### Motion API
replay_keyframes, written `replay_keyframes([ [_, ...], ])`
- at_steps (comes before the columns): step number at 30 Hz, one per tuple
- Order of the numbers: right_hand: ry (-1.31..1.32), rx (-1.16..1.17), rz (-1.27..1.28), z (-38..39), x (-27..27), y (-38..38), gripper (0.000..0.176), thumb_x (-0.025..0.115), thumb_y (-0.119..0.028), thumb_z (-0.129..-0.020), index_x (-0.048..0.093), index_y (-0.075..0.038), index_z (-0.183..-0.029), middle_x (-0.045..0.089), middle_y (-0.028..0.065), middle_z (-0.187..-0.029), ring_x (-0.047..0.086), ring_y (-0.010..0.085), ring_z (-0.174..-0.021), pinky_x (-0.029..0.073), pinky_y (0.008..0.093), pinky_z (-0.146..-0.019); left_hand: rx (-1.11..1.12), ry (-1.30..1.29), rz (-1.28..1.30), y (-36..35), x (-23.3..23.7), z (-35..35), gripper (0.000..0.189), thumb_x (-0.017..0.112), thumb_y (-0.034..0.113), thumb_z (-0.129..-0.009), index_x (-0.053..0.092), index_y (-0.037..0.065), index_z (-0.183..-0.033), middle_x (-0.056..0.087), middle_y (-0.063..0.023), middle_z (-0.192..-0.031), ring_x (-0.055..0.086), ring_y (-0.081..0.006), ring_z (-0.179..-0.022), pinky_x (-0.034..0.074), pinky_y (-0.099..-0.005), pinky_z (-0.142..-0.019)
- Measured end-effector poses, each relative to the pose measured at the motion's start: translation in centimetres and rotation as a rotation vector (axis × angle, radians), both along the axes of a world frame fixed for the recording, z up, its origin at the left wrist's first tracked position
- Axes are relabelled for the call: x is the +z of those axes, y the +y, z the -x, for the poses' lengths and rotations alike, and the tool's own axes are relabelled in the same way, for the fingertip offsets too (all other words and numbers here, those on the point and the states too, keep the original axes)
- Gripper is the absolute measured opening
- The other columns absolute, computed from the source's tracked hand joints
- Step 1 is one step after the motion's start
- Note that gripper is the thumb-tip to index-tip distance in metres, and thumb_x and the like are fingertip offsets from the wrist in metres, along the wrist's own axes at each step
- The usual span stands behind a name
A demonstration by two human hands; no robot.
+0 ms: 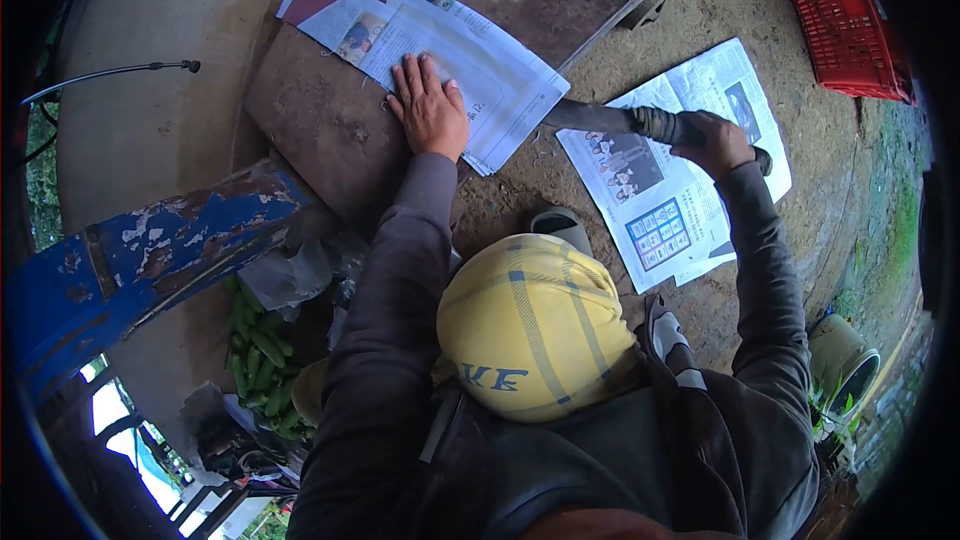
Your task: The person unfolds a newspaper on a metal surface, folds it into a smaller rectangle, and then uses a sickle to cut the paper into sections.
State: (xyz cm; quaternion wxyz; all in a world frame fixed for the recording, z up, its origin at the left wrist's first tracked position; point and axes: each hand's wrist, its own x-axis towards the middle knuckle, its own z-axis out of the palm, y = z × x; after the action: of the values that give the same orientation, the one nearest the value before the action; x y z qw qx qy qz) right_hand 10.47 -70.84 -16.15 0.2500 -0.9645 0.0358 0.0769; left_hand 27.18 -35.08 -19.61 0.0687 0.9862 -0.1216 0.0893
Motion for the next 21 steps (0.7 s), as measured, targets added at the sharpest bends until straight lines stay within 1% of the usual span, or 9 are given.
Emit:
replay_keyframes([
  [3,-0.009,0.024,0.06,-1.9,0.6,-0.4,0.049,0.077,-0.028,-0.062,0.061,-0.009,-0.104,0.064,0.0099,-0.092,0.062,0.028,-0.086,0.049,0.0356,-0.077,0.002,-0.004,-0.015,0.1,-0.3,-0.1,0.053,0.039,0.034,-0.09,0.031,0.006,-0.135,0.023,-0.0144,-0.144,0.015,-0.0325,-0.135,0.015,-0.0557,-0.104],
  [4,-0.06,0.045,0.065,-2.3,0.7,-0.8,0.05,0.077,-0.026,-0.059,0.061,-0.01,-0.105,0.063,0.0091,-0.089,0.062,0.0289,-0.083,0.049,0.0365,-0.074,-0.001,-0.005,-0.018,0.0,-0.1,-0.1,0.055,0.04,0.037,-0.09,0.031,0.006,-0.135,0.023,-0.0146,-0.144,0.015,-0.0324,-0.135,0.015,-0.0557,-0.104],
  [6,-0.005,0.072,0.106,-3.3,1.0,-2.0,0.049,0.077,-0.028,-0.061,0.062,-0.011,-0.105,0.064,0.0092,-0.094,0.062,0.028,-0.087,0.049,0.0359,-0.077,-0.004,-0.006,-0.021,-0.1,0.2,0.1,0.06,0.042,0.042,-0.089,0.031,0.006,-0.135,0.023,-0.015,-0.144,0.015,-0.0323,-0.135,0.015,-0.0558,-0.104],
  [9,-0.006,0.092,0.126,-4.3,2.1,-2.6,0.049,0.077,-0.028,-0.061,0.062,-0.011,-0.105,0.064,0.0091,-0.094,0.062,0.0286,-0.087,0.048,0.0367,-0.078,-0.003,0.007,-0.013,0.0,0.3,0.1,0.066,0.044,0.047,-0.087,0.03,0.005,-0.135,0.022,-0.0156,-0.144,0.015,-0.0324,-0.135,0.015,-0.0556,-0.104],
  [11,0.008,0.095,0.122,-4.5,2.1,-3.3,0.05,0.077,-0.027,-0.061,0.061,-0.011,-0.105,0.064,0.0091,-0.095,0.061,0.0286,-0.088,0.048,0.0369,-0.079,-0.001,0.012,-0.013,0.0,0.3,0.0,0.066,0.044,0.048,-0.087,0.03,0.006,-0.136,0.022,-0.0154,-0.144,0.015,-0.0322,-0.135,0.015,-0.0559,-0.104],
  [14,-0.039,0.111,0.146,-4.5,2.3,-4.2,0.051,0.077,-0.026,-0.06,0.061,-0.012,-0.106,0.063,0.0089,-0.096,0.061,0.0283,-0.089,0.048,0.0369,-0.078,-0.005,0.019,-0.014,0.0,0.4,0.0,0.066,0.044,0.048,-0.087,0.03,0.007,-0.136,0.023,-0.0136,-0.144,0.015,-0.0313,-0.135,0.016,-0.0565,-0.104],
  [16,0.027,0.113,0.175,-4.8,2.5,-5.6,0.052,0.077,-0.025,-0.059,0.061,-0.013,-0.107,0.063,0.0088,-0.095,0.061,0.0277,-0.089,0.048,0.0369,-0.078,-0.01,0.027,-0.025,0.2,0.5,0.0,0.065,0.044,0.048,-0.087,0.03,0.008,-0.137,0.023,-0.0118,-0.145,0.015,-0.0304,-0.135,0.016,-0.0571,-0.104],
  [19,0.029,0.123,0.155,-5.3,2.4,-6.4,0.053,0.077,-0.024,-0.058,0.061,-0.013,-0.107,0.063,0.0073,-0.093,0.061,0.027,-0.088,0.048,0.0369,-0.077,-0.015,0.041,-0.035,0.1,0.5,-0.1,0.065,0.044,0.048,-0.086,0.03,0.01,-0.137,0.023,-0.0085,-0.146,0.015,-0.0287,-0.136,0.016,-0.0579,-0.104],
  [21,0.026,0.127,0.151,-5.5,2.3,-6.6,0.054,0.077,-0.024,-0.057,0.061,-0.013,-0.107,0.063,0.0068,-0.093,0.061,0.0268,-0.088,0.048,0.0367,-0.077,-0.012,0.047,-0.037,0.1,0.5,-0.1,0.065,0.044,0.048,-0.087,0.03,0.01,-0.137,0.023,-0.0087,-0.146,0.015,-0.0287,-0.136,0.016,-0.0578,-0.104],
])
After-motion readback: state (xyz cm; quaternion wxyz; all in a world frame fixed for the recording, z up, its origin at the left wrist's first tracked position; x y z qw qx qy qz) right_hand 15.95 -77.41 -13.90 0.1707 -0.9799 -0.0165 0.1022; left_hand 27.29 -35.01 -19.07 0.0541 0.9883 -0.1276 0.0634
